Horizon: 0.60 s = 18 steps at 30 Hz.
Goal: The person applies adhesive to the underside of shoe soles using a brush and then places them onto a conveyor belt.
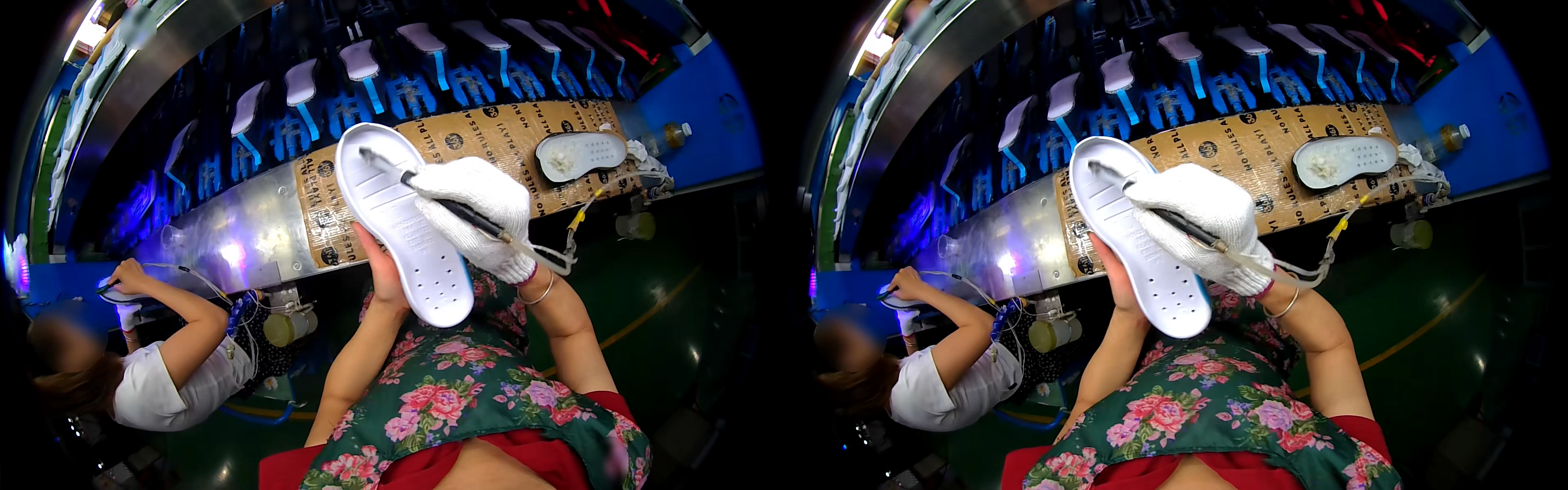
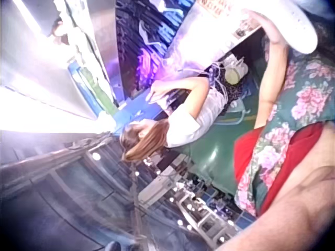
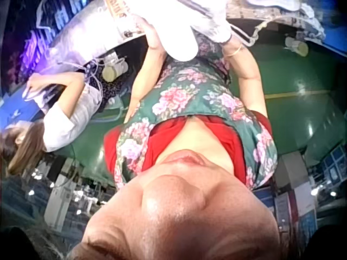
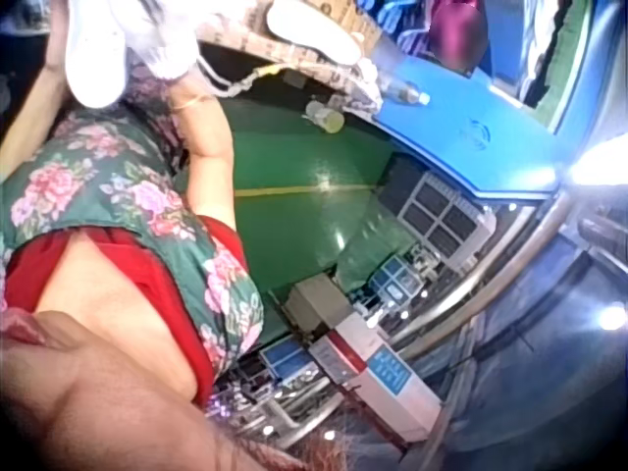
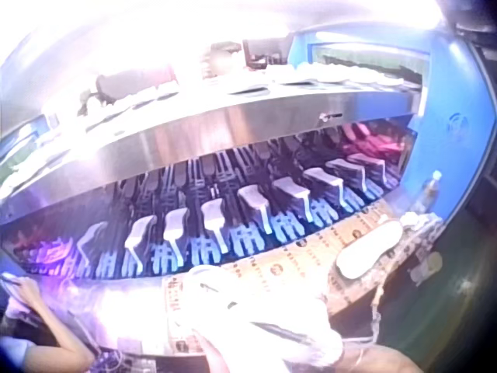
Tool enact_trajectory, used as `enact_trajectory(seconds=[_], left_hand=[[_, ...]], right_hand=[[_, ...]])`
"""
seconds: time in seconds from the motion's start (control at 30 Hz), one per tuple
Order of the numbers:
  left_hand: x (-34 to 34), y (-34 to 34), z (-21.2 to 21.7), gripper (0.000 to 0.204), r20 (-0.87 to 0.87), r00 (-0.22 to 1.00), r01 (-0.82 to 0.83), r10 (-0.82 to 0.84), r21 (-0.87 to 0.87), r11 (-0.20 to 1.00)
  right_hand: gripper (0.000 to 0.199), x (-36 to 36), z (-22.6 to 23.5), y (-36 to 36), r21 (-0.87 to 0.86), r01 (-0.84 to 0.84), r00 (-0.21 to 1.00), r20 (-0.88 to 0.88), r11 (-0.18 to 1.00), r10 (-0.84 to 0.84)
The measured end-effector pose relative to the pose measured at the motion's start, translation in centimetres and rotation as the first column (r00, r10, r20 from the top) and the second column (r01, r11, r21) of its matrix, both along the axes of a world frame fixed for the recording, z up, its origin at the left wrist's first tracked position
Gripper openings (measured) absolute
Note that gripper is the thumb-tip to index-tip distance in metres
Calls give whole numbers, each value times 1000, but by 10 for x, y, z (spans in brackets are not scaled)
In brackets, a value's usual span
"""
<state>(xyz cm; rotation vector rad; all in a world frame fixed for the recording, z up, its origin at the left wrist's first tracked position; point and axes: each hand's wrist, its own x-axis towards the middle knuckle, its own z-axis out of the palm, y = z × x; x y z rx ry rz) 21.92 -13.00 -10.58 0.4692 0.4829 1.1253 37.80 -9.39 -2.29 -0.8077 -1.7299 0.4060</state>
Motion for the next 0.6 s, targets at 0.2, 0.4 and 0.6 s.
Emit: enact_trajectory(seconds=[0.2,0.4,0.6], left_hand=[[3,-6,-13,98,-18,997,72,-72,10,997],[-10,3,-26,100,185,972,137,-143,48,989],[-24,9,-21,102,-36,993,110,-109,13,994]], right_hand=[[36,-9,3,-5,190,40,962,257,981,-89],[24,-17,7,-15,-103,-49,998,-43,994,45],[27,-34,1,-13,81,-35,984,177,996,20]])
